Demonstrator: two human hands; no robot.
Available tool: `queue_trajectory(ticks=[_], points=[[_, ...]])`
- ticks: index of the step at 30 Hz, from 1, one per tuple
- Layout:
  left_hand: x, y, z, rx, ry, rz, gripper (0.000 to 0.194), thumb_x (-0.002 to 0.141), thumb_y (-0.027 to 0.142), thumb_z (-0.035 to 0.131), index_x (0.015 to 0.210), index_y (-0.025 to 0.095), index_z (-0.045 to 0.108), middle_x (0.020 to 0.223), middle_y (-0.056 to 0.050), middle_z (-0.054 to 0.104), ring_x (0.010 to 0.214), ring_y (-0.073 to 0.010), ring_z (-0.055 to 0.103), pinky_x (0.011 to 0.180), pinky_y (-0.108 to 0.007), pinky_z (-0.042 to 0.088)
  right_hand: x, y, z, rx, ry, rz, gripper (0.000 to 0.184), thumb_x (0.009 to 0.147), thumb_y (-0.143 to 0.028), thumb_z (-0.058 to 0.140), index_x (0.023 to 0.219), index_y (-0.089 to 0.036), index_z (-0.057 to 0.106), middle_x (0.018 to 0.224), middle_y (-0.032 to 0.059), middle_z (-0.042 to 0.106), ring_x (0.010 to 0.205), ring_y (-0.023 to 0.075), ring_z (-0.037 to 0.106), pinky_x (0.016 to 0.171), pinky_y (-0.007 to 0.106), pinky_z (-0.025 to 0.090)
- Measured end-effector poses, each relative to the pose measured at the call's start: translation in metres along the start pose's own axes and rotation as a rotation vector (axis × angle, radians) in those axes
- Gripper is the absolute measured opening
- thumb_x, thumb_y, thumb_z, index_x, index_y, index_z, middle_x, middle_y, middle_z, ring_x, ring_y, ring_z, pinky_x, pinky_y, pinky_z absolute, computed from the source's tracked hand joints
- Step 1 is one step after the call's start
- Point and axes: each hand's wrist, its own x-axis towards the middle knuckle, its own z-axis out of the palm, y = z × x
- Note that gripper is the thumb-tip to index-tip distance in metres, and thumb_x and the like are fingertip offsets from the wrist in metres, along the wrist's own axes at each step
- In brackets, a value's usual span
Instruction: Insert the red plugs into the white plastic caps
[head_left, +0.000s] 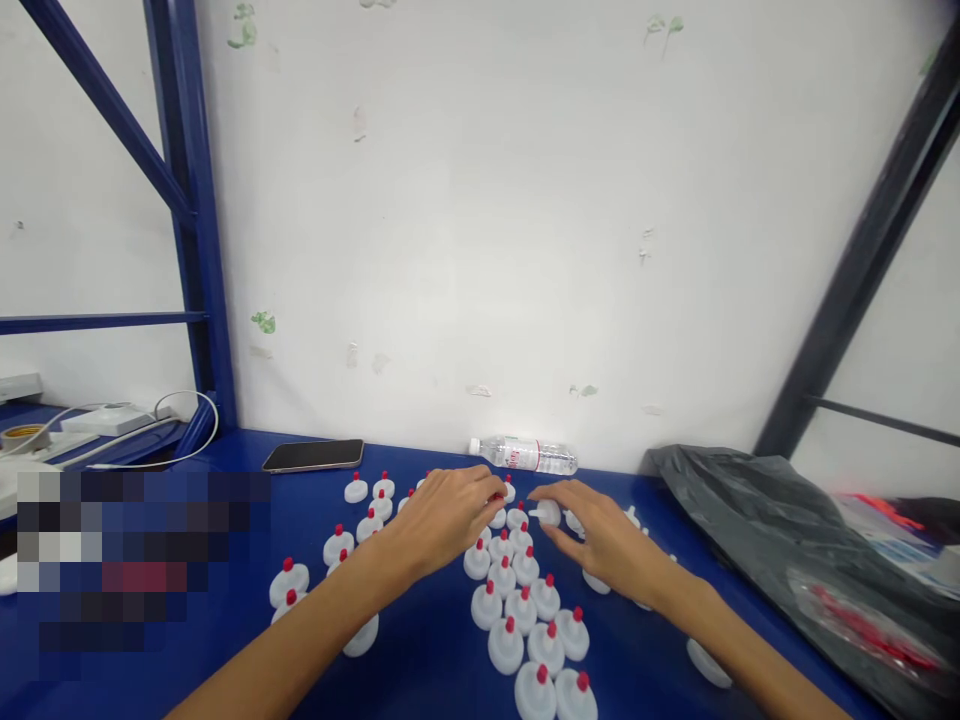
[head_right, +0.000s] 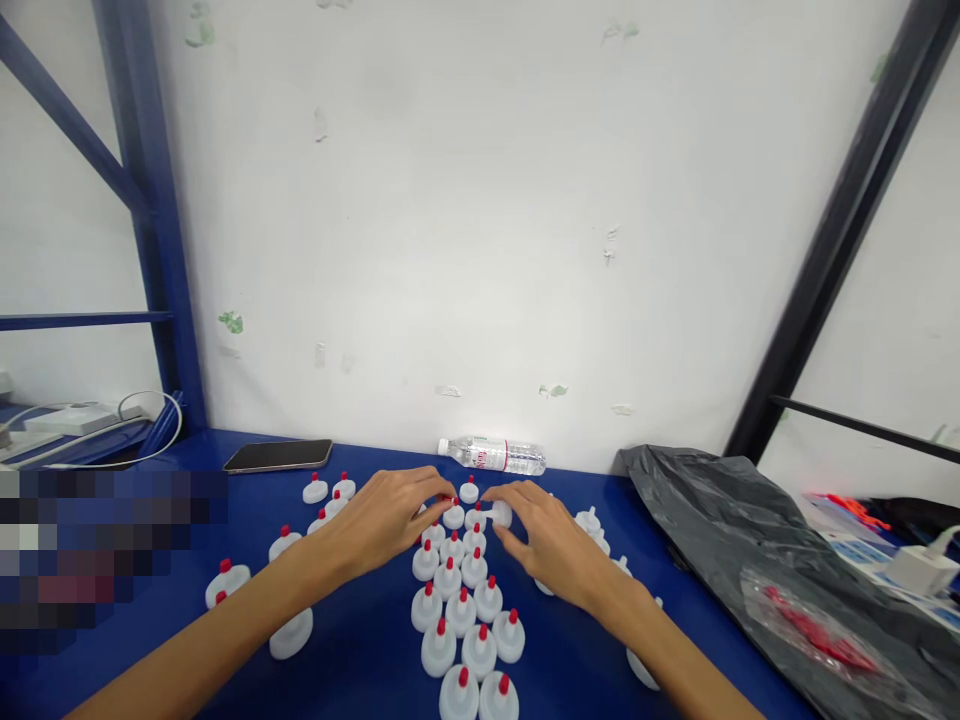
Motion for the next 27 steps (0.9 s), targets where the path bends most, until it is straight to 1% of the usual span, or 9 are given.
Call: queue_trajectory(ticks=[3,5,8,13,17,20,23,25,27], points=[[0.000,0.001,0.006,0.008,0.029,0.057,0.027,0.105,0.028,0.042,0.113,0.023,0.068,0.101,-0.002,0.072,0.084,-0.0160,0.069,0.066,-0.025,0.043,-0.002,-0.008,0.003,-0.010,0.028,-0.025,0.030,0.102,-0.034,0.048,0.130,-0.028,0.055,0.119,0.0060,0.066,0.106,0.0218,0.065,0.092,0.041,0.053],[0.000,0.001,0.009,0.021,0.033,0.065,0.026,0.105,0.027,0.043,0.112,0.023,0.068,0.099,-0.001,0.071,0.080,-0.0151,0.068,0.062,-0.024,0.041,-0.003,-0.013,0.005,0.004,0.039,-0.058,0.029,0.102,-0.033,0.049,0.130,-0.027,0.053,0.121,0.0061,0.066,0.107,0.0211,0.065,0.094,0.040,0.053],[0.000,0.001,0.013,0.024,0.033,0.081,0.025,0.104,0.027,0.044,0.110,0.022,0.068,0.099,0.000,0.071,0.079,-0.0148,0.068,0.061,-0.024,0.040,-0.005,-0.017,0.006,0.041,0.062,-0.101,0.033,0.100,-0.030,0.053,0.132,-0.027,0.050,0.126,0.0065,0.065,0.114,0.0210,0.064,0.097,0.039,0.052],[-0.001,0.004,0.017,0.010,0.039,0.146,0.024,0.104,0.024,0.045,0.110,0.021,0.068,0.102,-0.001,0.071,0.084,-0.0155,0.070,0.063,-0.024,0.042,-0.007,-0.017,0.010,0.064,0.096,-0.121,0.037,0.097,-0.028,0.058,0.133,-0.027,0.047,0.122,0.0046,0.068,0.110,0.0194,0.067,0.094,0.035,0.055],[-0.001,0.005,0.018,0.001,0.117,0.116,0.021,0.103,0.029,0.050,0.114,0.022,0.066,0.099,0.000,0.071,0.081,-0.0159,0.070,0.059,-0.025,0.040,-0.007,-0.010,0.014,0.017,0.212,-0.205,0.039,0.098,-0.028,0.059,0.135,-0.027,0.046,0.121,0.0048,0.069,0.107,0.0191,0.068,0.092,0.036,0.057],[0.000,0.004,0.019,0.090,0.152,0.122,0.023,0.103,0.032,0.047,0.109,0.020,0.065,0.093,-0.001,0.070,0.074,-0.0163,0.068,0.053,-0.026,0.034,-0.006,-0.007,0.015,0.029,0.307,-0.246,0.040,0.098,-0.027,0.061,0.135,-0.027,0.047,0.119,0.0054,0.069,0.106,0.0187,0.068,0.091,0.035,0.057],[-0.001,0.002,0.021,0.177,0.190,0.191,0.026,0.105,0.027,0.041,0.100,0.018,0.065,0.086,-0.001,0.066,0.066,-0.0155,0.063,0.049,-0.027,0.026,-0.006,-0.011,0.015,0.049,0.372,-0.296,0.038,0.097,-0.023,0.061,0.133,-0.027,0.048,0.123,0.0059,0.068,0.112,0.0189,0.066,0.095,0.034,0.056],[-0.002,0.003,0.021,0.175,0.247,0.228,0.024,0.104,0.021,0.042,0.099,0.017,0.065,0.082,-0.001,0.064,0.064,-0.0149,0.060,0.048,-0.028,0.023,-0.007,-0.016,0.015,0.064,0.393,-0.307,0.034,0.098,-0.020,0.059,0.129,-0.027,0.048,0.125,0.0060,0.068,0.115,0.0189,0.064,0.096,0.034,0.056],[-0.003,0.004,0.020,0.131,0.296,0.246,0.023,0.101,0.015,0.043,0.098,0.016,0.066,0.079,0.000,0.062,0.061,-0.0139,0.056,0.048,-0.028,0.023,-0.007,-0.021,0.016,0.080,0.416,-0.297,0.030,0.099,-0.017,0.057,0.126,-0.026,0.049,0.125,0.0068,0.068,0.117,0.0190,0.063,0.096,0.034,0.056]])
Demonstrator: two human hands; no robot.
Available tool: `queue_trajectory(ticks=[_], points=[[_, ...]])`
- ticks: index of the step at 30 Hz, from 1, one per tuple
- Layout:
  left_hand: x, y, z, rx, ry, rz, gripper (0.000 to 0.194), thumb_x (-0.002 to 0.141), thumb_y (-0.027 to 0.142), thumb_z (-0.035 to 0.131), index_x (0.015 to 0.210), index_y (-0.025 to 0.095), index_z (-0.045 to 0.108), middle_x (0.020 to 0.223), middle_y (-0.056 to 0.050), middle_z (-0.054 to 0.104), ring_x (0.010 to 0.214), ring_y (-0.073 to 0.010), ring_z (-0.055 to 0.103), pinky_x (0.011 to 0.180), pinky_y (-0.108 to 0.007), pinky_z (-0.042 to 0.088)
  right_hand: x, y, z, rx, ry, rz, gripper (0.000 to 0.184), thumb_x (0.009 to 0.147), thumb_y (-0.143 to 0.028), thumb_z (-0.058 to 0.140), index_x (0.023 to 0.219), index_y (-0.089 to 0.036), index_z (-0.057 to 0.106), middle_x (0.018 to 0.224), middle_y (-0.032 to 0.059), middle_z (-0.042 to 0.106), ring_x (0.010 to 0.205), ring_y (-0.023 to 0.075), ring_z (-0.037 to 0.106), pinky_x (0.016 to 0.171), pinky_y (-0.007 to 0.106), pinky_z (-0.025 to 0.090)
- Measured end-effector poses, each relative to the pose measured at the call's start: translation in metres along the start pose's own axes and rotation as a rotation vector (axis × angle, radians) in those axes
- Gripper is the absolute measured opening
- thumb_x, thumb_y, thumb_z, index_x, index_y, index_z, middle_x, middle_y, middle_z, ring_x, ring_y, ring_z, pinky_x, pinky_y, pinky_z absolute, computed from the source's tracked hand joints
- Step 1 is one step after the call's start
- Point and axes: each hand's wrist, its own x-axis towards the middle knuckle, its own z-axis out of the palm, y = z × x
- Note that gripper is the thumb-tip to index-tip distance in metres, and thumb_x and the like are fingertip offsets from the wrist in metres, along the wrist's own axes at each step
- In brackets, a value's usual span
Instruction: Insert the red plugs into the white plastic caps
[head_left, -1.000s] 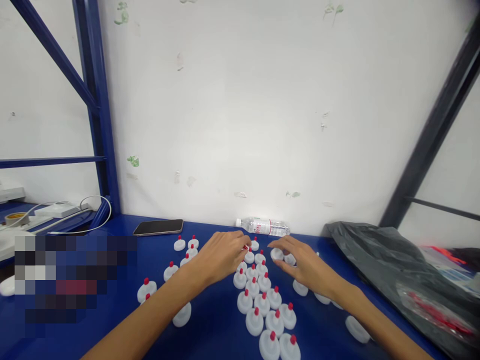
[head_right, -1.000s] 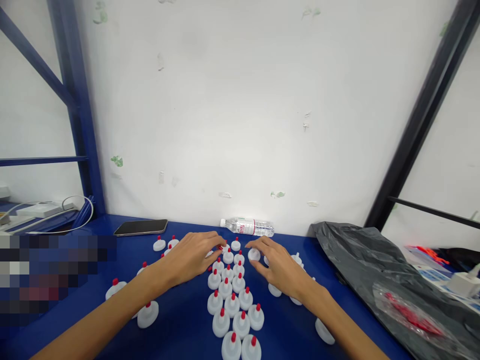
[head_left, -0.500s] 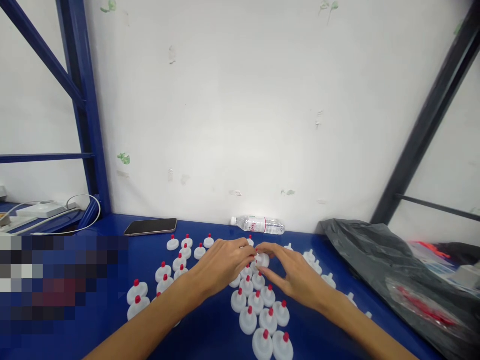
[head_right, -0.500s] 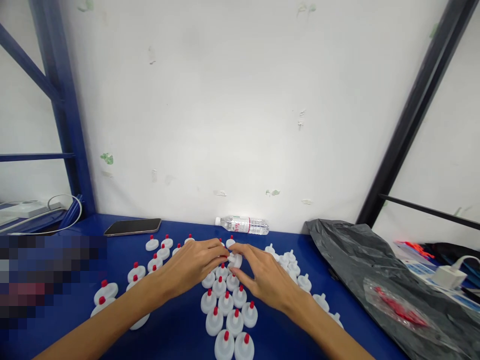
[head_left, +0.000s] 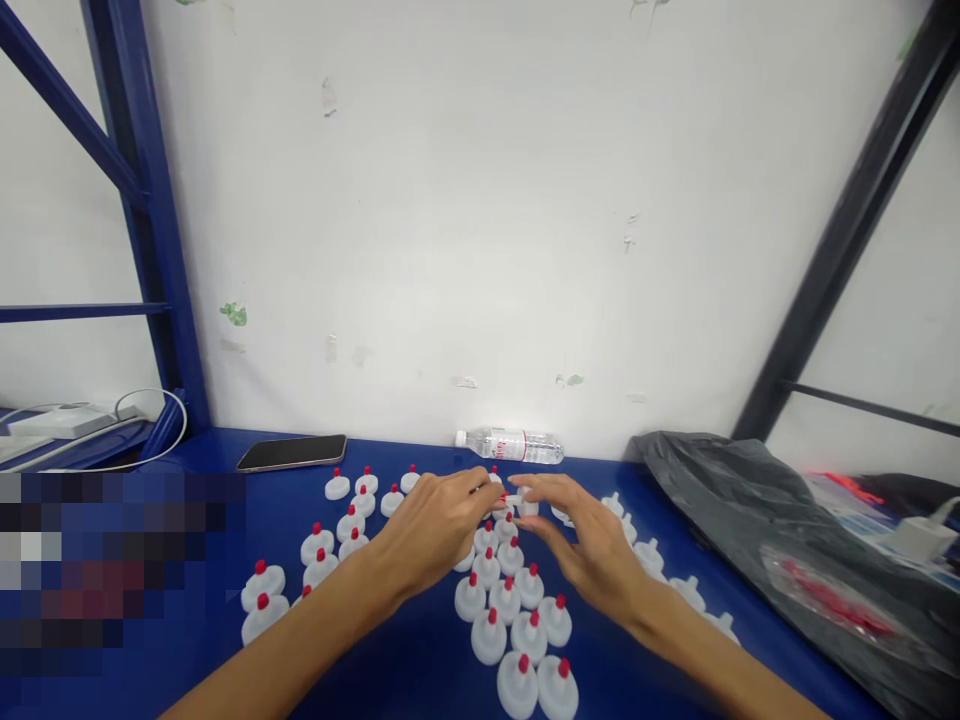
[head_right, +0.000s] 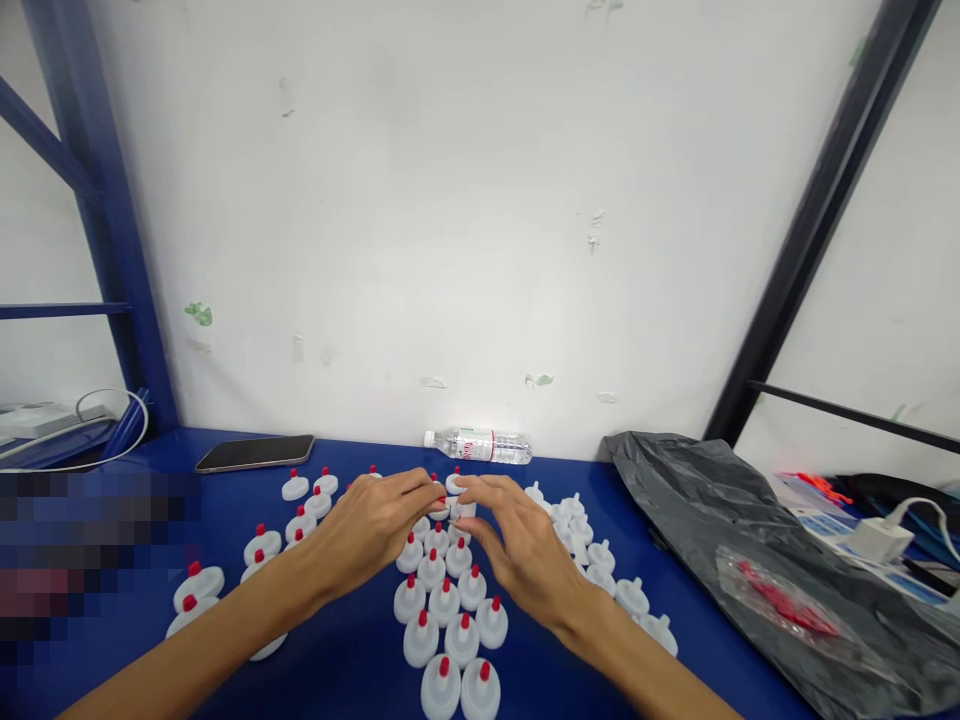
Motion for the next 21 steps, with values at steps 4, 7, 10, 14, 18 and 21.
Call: queue_trajectory(ticks=[4,7,10,14,18,21], points=[[-0.001,0.003,0.000,-0.094,0.047,-0.007,0.025,0.098,0.008,0.042,0.093,0.014,0.066,0.077,-0.001,0.059,0.058,-0.0122,0.050,0.048,-0.027,0.028,0.000,-0.005,0.002,-0.018,0.052,-0.032,0.025,0.098,-0.011,0.057,0.118,-0.023,0.050,0.118,0.0085,0.070,0.119,0.0206,0.062,0.095,0.035,0.056],[-0.003,0.004,0.002,-0.157,0.046,-0.004,0.028,0.094,0.003,0.041,0.093,0.012,0.067,0.076,-0.002,0.058,0.058,-0.0124,0.048,0.051,-0.026,0.032,-0.001,-0.006,0.002,-0.038,0.064,-0.104,0.023,0.096,-0.006,0.055,0.112,-0.022,0.051,0.104,0.0066,0.072,0.118,0.0210,0.063,0.094,0.035,0.056],[-0.004,0.007,0.002,-0.238,0.052,-0.009,0.030,0.093,0.002,0.039,0.092,0.010,0.068,0.075,-0.003,0.059,0.059,-0.0128,0.049,0.054,-0.025,0.037,-0.001,-0.008,0.002,-0.053,0.072,-0.161,0.027,0.096,0.000,0.051,0.111,-0.023,0.051,0.091,0.0038,0.072,0.117,0.0209,0.064,0.094,0.036,0.057],[0.002,0.003,-0.005,-0.290,0.006,-0.062,0.029,0.099,0.011,0.042,0.093,0.013,0.070,0.076,-0.003,0.062,0.063,-0.0134,0.054,0.059,-0.026,0.041,0.004,-0.011,0.002,-0.062,0.068,-0.056,0.026,0.098,-0.010,0.054,0.119,-0.025,0.052,0.111,0.0070,0.071,0.113,0.0214,0.066,0.091,0.037,0.059],[0.010,-0.014,-0.012,-0.232,-0.101,-0.175,0.028,0.105,0.029,0.043,0.107,0.020,0.069,0.095,-0.003,0.071,0.085,-0.0167,0.065,0.074,-0.028,0.046,0.010,-0.004,0.004,-0.092,0.011,0.135,0.036,0.101,-0.022,0.054,0.136,-0.027,0.049,0.128,0.0081,0.065,0.117,0.0220,0.064,0.098,0.039,0.056],[0.008,-0.030,-0.015,-0.050,-0.232,-0.248,0.030,0.105,0.026,0.039,0.112,0.021,0.068,0.104,-0.005,0.072,0.097,-0.0212,0.064,0.077,-0.031,0.046,0.008,0.011,0.005,-0.139,-0.092,0.281,0.028,0.101,-0.024,0.051,0.127,-0.028,0.059,0.127,0.0066,0.063,0.114,0.0213,0.065,0.097,0.038,0.055]])
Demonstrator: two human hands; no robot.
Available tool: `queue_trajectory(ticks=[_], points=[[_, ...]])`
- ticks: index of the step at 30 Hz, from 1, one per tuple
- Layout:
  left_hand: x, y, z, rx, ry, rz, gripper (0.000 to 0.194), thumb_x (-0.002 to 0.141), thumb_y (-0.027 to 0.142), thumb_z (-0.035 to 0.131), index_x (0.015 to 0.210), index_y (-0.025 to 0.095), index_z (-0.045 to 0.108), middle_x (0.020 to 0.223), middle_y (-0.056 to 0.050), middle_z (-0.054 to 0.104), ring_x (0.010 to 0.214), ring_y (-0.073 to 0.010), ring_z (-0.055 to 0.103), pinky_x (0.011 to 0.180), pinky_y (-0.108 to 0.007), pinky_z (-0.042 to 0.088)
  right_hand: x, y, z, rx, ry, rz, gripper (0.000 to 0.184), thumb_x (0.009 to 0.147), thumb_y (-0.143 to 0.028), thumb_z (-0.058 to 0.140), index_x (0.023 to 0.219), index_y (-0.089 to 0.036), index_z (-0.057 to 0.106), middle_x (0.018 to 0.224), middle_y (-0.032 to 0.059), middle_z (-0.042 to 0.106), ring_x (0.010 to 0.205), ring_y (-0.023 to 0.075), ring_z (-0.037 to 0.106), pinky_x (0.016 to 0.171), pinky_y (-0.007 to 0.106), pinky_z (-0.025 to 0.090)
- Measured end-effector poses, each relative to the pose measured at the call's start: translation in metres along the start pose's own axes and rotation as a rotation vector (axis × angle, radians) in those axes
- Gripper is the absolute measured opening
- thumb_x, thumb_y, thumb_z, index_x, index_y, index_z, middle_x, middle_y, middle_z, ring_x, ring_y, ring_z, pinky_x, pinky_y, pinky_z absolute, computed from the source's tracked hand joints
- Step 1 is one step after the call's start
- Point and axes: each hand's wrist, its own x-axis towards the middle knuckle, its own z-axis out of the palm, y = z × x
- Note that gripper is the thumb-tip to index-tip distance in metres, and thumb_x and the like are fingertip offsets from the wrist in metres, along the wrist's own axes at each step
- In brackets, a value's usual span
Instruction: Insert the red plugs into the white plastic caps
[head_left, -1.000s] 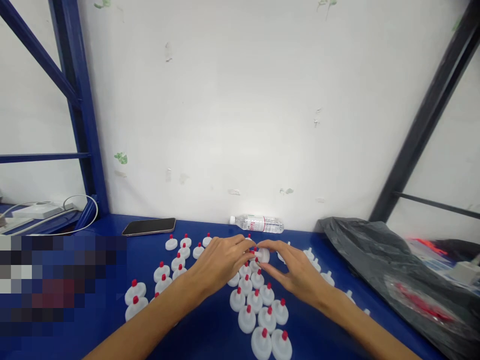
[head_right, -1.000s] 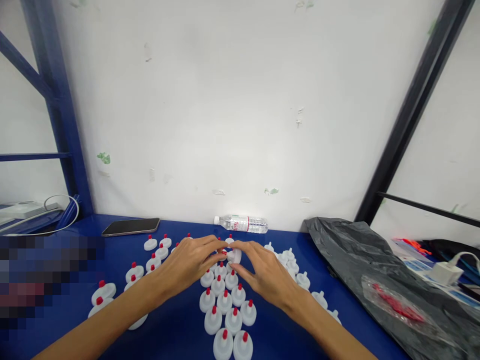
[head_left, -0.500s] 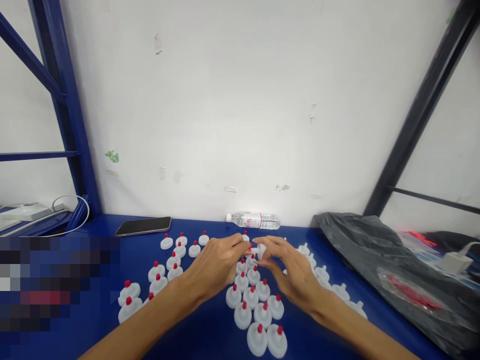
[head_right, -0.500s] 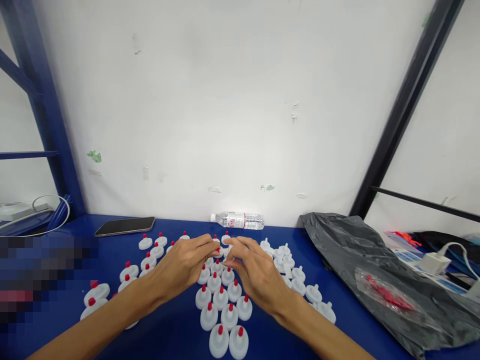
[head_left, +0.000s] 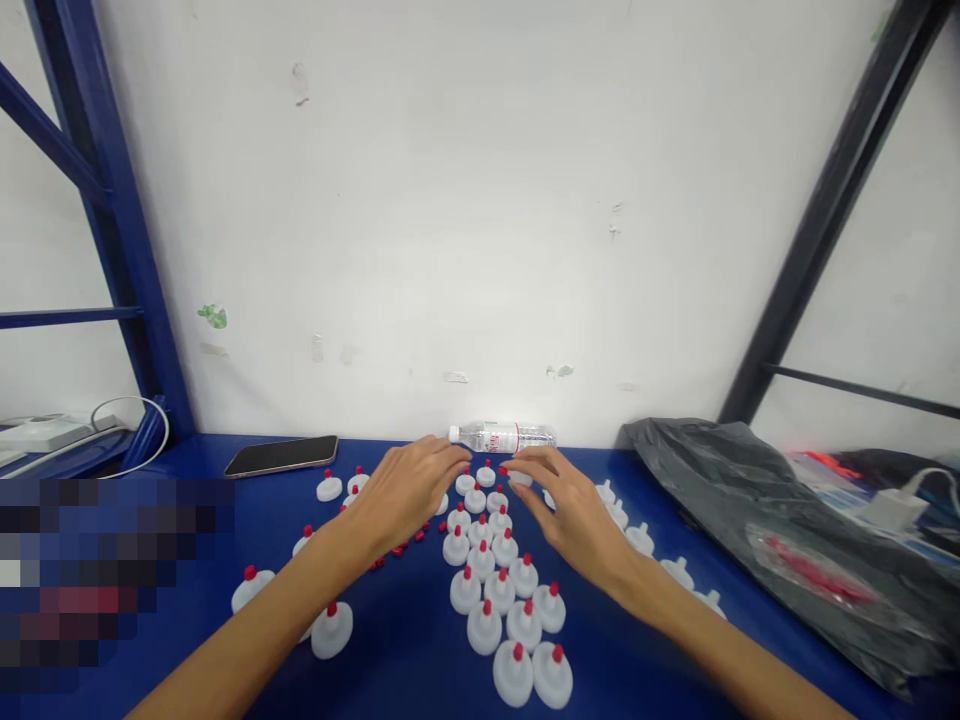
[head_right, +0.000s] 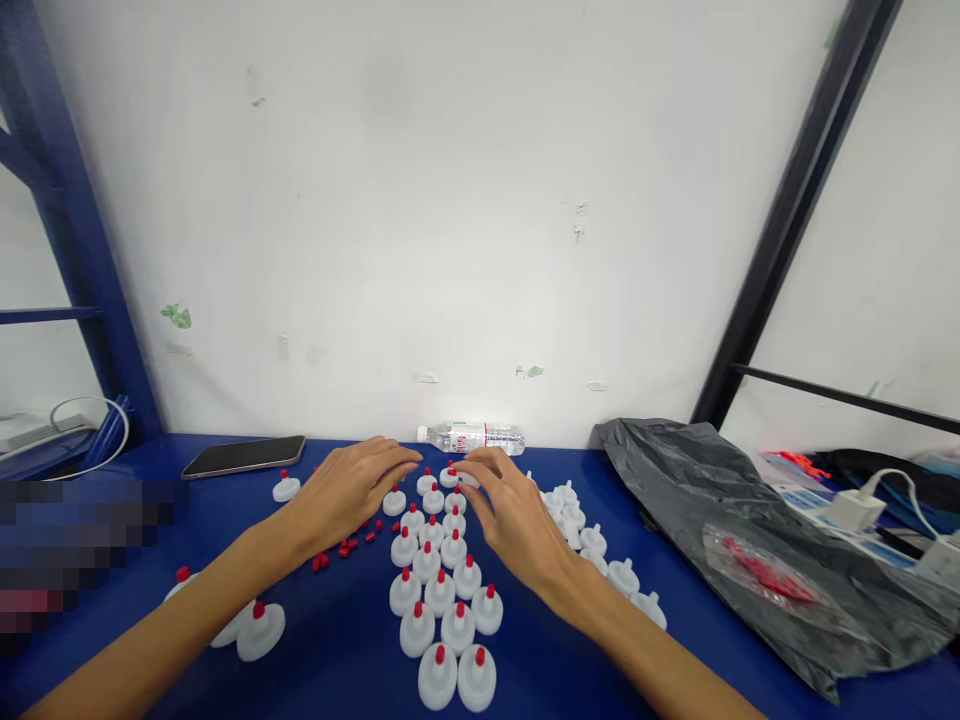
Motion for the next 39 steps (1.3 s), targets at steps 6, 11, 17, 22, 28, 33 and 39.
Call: queue_trajectory(ticks=[6,11,17,22,28,33,39], points=[[-0.009,-0.023,0.002,0.159,-0.228,-0.131,0.025,0.091,0.014,0.047,0.081,0.020,0.069,0.083,-0.008,0.071,0.087,-0.0261,0.063,0.060,-0.031,0.037,0.002,0.028,-0.001,-0.057,-0.118,0.156,0.012,0.096,-0.030,0.057,0.099,-0.024,0.067,0.103,0.0041,0.073,0.095,0.0225,0.069,0.083,0.037,0.054],[-0.009,-0.020,0.003,0.129,-0.312,-0.184,0.020,0.084,0.016,0.054,0.076,0.022,0.071,0.083,-0.008,0.071,0.075,-0.0227,0.064,0.057,-0.030,0.035,0.001,0.036,0.002,-0.118,-0.216,0.200,0.010,0.090,-0.032,0.066,0.089,-0.023,0.070,0.091,0.0035,0.075,0.092,0.0266,0.069,0.081,0.039,0.050],[-0.009,-0.011,0.002,0.099,-0.387,-0.208,0.011,0.078,0.019,0.063,0.078,0.024,0.074,0.087,-0.008,0.073,0.079,-0.0254,0.069,0.060,-0.030,0.039,0.000,0.035,0.006,-0.146,-0.276,0.190,0.013,0.090,-0.034,0.066,0.091,-0.024,0.074,0.083,0.0017,0.077,0.081,0.0227,0.070,0.075,0.034,0.050],[-0.013,-0.013,0.009,0.069,-0.402,-0.188,0.011,0.079,0.016,0.063,0.073,0.022,0.070,0.083,-0.007,0.074,0.079,-0.0256,0.070,0.063,-0.030,0.041,0.004,0.034,-0.008,-0.219,-0.244,0.183,0.026,0.099,-0.036,0.052,0.107,-0.023,0.073,0.089,0.0038,0.078,0.090,0.0251,0.071,0.086,0.038,0.049],[-0.012,-0.014,0.016,0.039,-0.408,-0.181,0.017,0.079,0.010,0.058,0.067,0.020,0.065,0.076,-0.006,0.072,0.071,-0.0220,0.069,0.059,-0.027,0.040,0.004,0.057,-0.019,-0.354,-0.267,0.221,0.022,0.091,-0.036,0.062,0.090,-0.021,0.077,0.085,0.0082,0.078,0.085,0.0300,0.071,0.083,0.041,0.047],[-0.013,-0.011,0.015,0.065,-0.406,-0.178,0.016,0.083,0.011,0.056,0.074,0.019,0.066,0.085,-0.009,0.073,0.078,-0.0253,0.070,0.064,-0.030,0.044,-0.001,0.061,-0.011,-0.370,-0.322,0.234,0.019,0.087,-0.040,0.068,0.089,-0.023,0.078,0.083,0.0057,0.077,0.088,0.0288,0.070,0.086,0.041,0.045],[-0.015,-0.011,0.018,0.088,-0.395,-0.160,0.016,0.087,0.013,0.053,0.079,0.018,0.066,0.088,-0.010,0.072,0.081,-0.0263,0.069,0.065,-0.030,0.043,-0.001,0.054,-0.009,-0.335,-0.316,0.246,0.018,0.086,-0.033,0.068,0.100,-0.023,0.074,0.083,0.0045,0.076,0.090,0.0278,0.069,0.089,0.042,0.044]])
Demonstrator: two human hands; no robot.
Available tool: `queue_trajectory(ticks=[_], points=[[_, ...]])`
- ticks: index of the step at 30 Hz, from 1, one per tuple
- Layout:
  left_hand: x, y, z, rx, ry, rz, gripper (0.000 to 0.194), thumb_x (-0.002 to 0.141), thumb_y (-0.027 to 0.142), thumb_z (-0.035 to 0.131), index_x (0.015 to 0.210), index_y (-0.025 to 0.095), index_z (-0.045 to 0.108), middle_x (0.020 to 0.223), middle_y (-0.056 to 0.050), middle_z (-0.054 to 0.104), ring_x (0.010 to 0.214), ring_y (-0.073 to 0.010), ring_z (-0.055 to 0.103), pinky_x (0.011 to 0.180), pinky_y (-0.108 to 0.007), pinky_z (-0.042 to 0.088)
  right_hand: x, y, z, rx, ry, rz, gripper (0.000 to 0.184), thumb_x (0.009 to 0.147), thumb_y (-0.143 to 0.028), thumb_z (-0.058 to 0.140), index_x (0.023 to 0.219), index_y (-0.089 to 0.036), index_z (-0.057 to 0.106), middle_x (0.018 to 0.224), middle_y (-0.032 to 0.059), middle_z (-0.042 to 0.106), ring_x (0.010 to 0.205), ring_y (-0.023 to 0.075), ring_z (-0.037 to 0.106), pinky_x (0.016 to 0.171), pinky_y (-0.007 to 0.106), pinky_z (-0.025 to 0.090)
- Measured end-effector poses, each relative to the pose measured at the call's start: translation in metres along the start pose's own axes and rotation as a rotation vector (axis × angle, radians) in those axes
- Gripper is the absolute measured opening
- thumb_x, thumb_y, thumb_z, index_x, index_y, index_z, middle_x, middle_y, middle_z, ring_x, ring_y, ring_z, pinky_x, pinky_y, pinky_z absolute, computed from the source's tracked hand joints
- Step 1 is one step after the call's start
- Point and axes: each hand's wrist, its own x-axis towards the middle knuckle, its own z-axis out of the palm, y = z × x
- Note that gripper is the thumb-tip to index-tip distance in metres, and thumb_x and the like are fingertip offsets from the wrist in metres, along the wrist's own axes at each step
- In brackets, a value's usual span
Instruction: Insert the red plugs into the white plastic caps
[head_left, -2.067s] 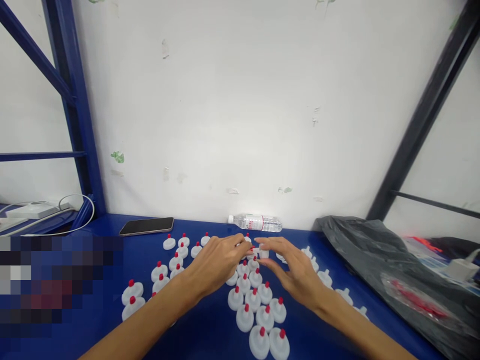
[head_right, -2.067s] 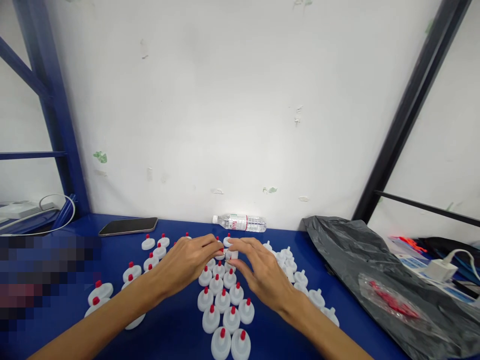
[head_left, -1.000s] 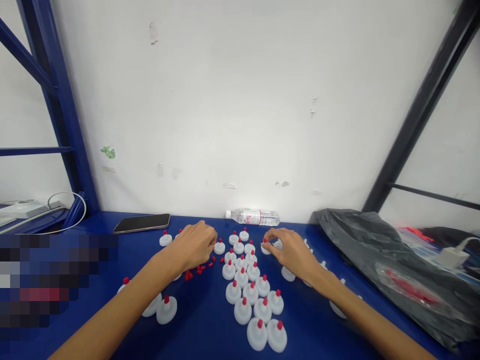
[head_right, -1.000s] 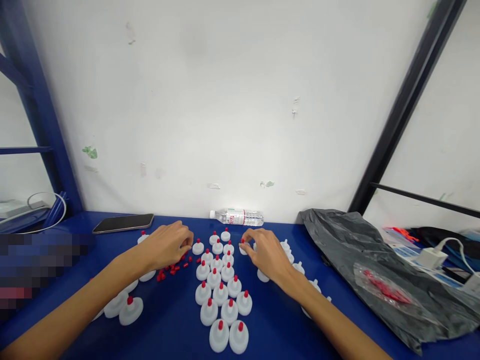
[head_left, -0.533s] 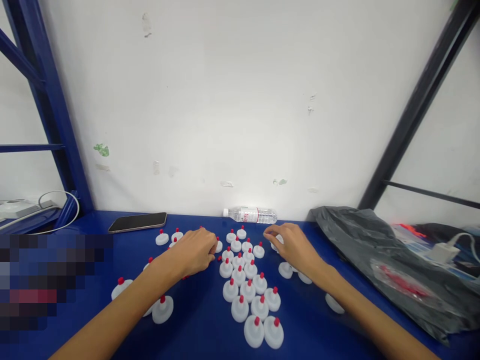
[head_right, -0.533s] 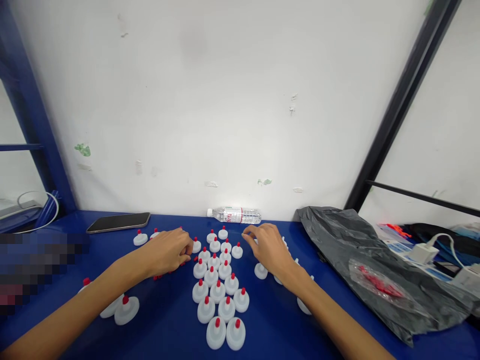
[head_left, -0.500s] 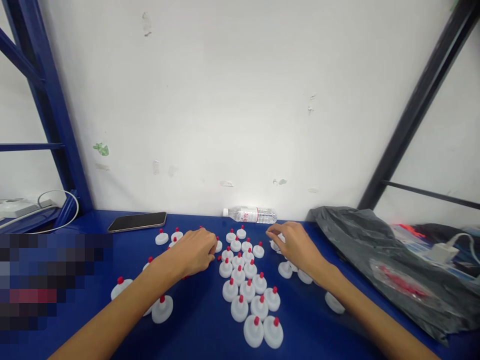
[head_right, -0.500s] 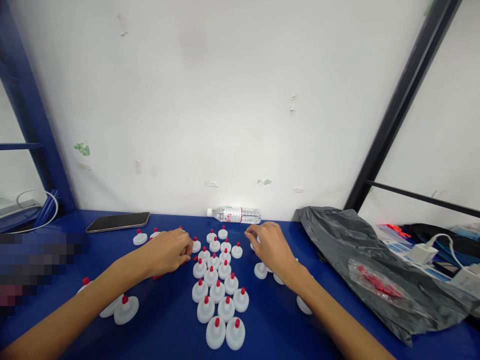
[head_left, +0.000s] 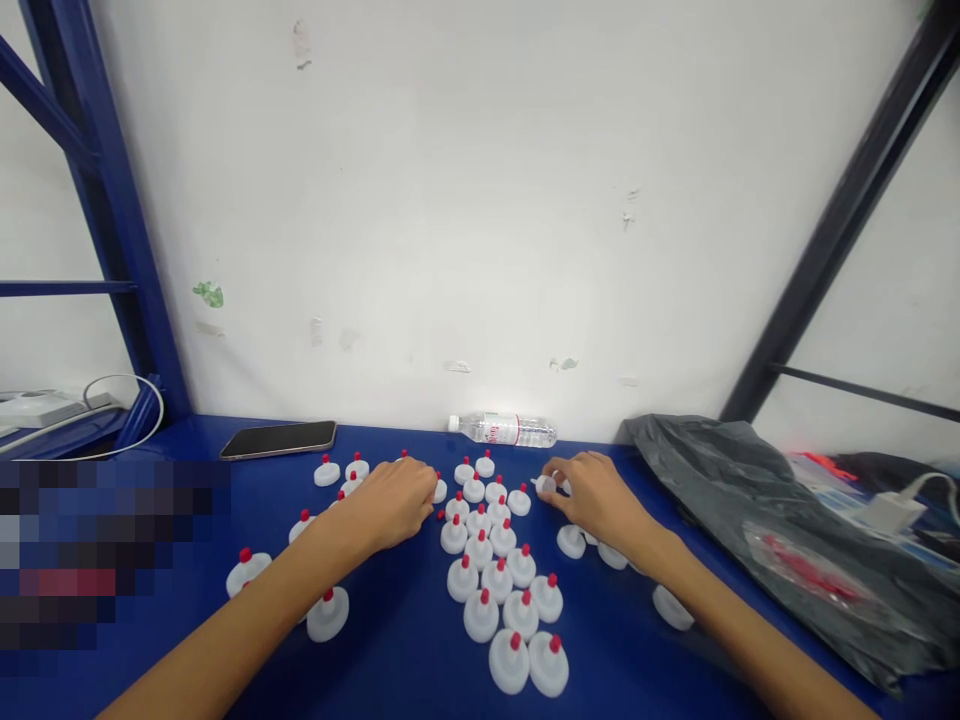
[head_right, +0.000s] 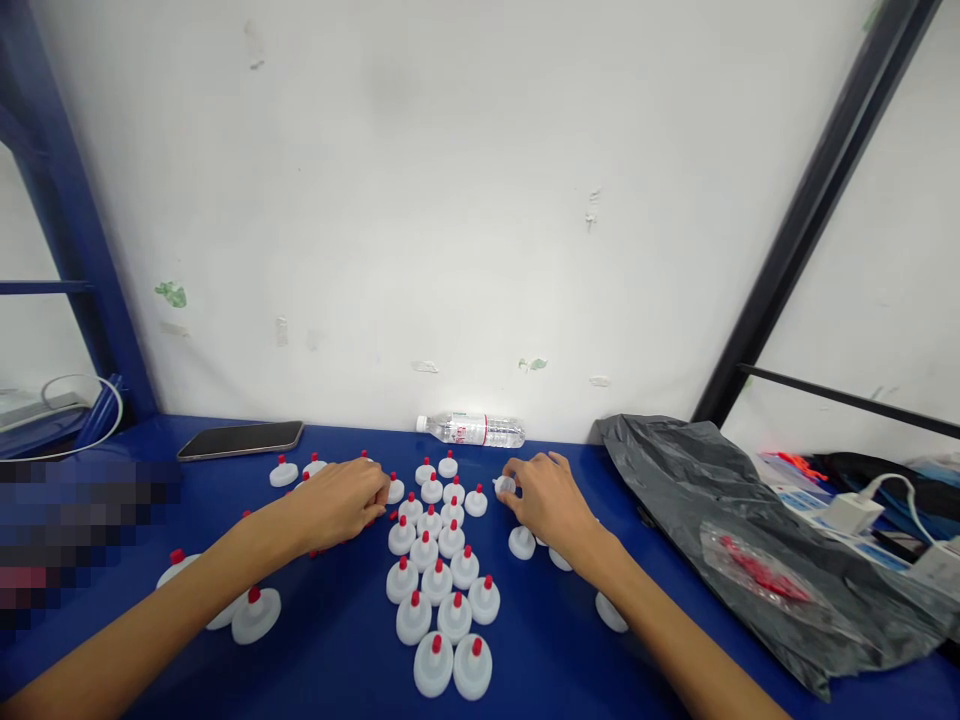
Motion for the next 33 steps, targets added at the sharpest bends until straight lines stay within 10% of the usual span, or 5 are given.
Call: queue_trajectory(ticks=[13,22,33], points=[[0.004,0.012,-0.018,-0.149,0.170,0.011,0.019,0.094,0.028,0.055,0.089,0.024,0.073,0.083,-0.003,0.076,0.076,-0.0216,0.068,0.061,-0.028,0.037,-0.010,-0.035,-0.022,0.229,0.170,-0.145,0.020,0.095,-0.038,0.057,0.108,-0.024,0.064,0.106,0.0042,0.072,0.105,0.0244,0.066,0.100,0.044,0.045],[0.003,0.026,-0.015,-0.664,0.379,0.160,0.017,0.093,0.033,0.065,0.092,0.023,0.078,0.087,0.000,0.077,0.070,-0.0137,0.064,0.065,-0.024,0.043,-0.023,-0.057,-0.022,0.463,0.236,-0.330,0.022,0.094,-0.034,0.063,0.115,-0.028,0.065,0.112,0.0038,0.073,0.107,0.0240,0.066,0.103,0.047,0.047],[0.004,0.031,-0.011,-0.610,0.362,0.196,0.027,0.099,0.038,0.055,0.091,0.022,0.074,0.084,0.002,0.074,0.071,-0.0131,0.061,0.067,-0.024,0.040,-0.024,-0.060,-0.023,0.693,0.221,-0.204,0.029,0.091,-0.034,0.069,0.119,-0.030,0.066,0.113,0.0020,0.074,0.098,0.0208,0.072,0.087,0.036,0.058]])
